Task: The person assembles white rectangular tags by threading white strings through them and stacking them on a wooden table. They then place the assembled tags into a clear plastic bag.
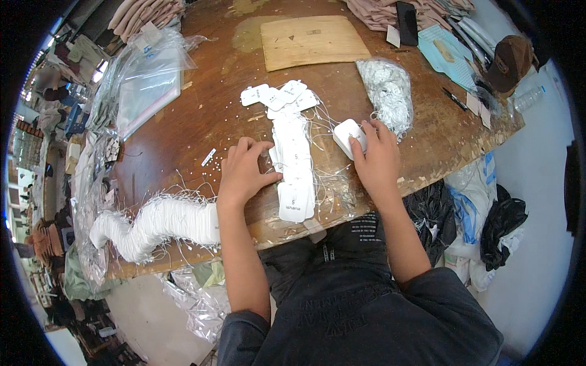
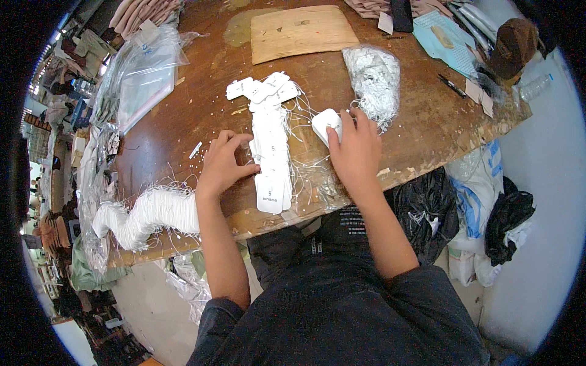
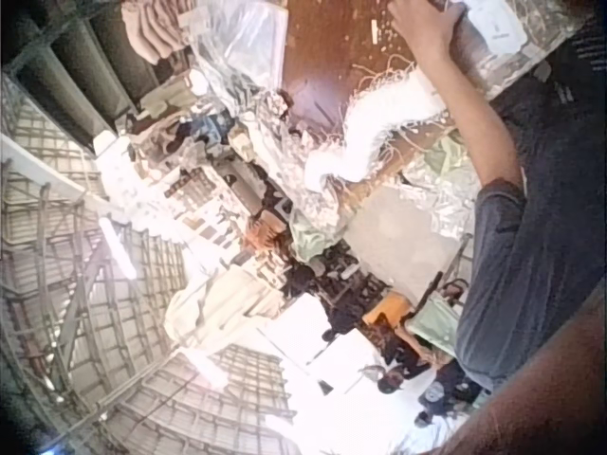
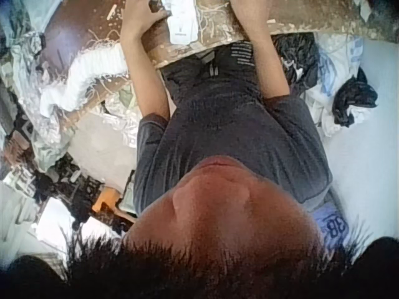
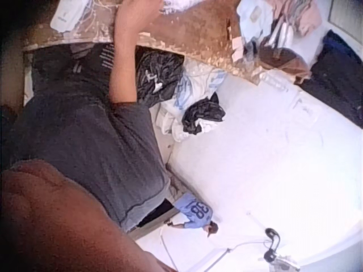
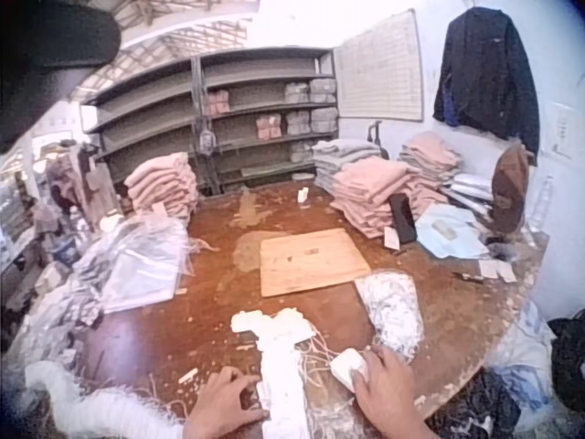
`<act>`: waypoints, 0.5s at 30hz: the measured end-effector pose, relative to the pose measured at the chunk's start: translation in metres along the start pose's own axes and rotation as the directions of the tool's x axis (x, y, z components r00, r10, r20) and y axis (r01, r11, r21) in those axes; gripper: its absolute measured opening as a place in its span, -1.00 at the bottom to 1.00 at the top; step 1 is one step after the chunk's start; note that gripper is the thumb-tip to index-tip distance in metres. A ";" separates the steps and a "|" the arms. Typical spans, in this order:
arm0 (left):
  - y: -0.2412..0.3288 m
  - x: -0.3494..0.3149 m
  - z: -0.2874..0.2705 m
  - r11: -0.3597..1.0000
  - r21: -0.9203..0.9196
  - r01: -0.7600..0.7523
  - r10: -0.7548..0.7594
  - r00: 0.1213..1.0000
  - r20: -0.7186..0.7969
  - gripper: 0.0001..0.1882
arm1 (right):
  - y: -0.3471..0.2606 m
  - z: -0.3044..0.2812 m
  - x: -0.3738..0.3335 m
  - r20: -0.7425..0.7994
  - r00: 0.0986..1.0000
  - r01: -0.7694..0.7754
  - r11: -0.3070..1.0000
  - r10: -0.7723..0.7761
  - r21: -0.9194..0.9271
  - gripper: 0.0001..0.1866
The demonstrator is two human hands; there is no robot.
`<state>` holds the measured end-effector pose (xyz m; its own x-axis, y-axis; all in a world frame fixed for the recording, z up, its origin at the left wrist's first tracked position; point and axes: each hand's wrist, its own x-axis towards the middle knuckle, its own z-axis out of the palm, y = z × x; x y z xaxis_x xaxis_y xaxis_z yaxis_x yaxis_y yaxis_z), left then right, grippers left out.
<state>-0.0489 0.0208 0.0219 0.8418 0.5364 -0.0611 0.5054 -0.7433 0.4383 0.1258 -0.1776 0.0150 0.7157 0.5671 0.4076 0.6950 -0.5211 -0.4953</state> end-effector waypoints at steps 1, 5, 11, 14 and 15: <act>0.000 0.001 0.001 1.000 0.000 0.012 -0.012 1.000 -0.003 -0.33 | -0.008 0.000 -0.005 -0.086 0.995 0.046 0.998 -0.049 -0.044 -0.66; -0.003 0.007 0.001 0.997 -0.038 0.060 -0.060 0.998 0.014 -0.38 | -0.042 0.008 -0.037 0.106 0.847 0.495 0.846 -0.520 0.197 -0.53; -0.014 0.005 0.003 0.946 -0.303 0.113 -0.109 0.994 0.027 -0.44 | -0.051 0.024 -0.049 0.295 0.781 0.504 0.835 -0.550 0.221 -0.48; -0.019 0.003 0.003 0.836 -0.515 0.191 -0.168 0.981 0.092 -0.55 | -0.049 0.026 -0.049 0.284 0.783 0.497 0.832 -0.553 0.248 -0.49; -0.020 0.003 0.003 0.806 -0.562 0.187 -0.173 0.982 0.079 -0.58 | -0.049 0.027 -0.049 0.278 0.784 0.495 0.829 -0.555 0.258 -0.49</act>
<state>-0.0561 0.0355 0.0101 0.7541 0.6234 -0.2065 0.4581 -0.2740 0.8456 0.0552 -0.1630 -0.0012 0.1568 0.9110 0.3815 0.9133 0.0132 -0.4070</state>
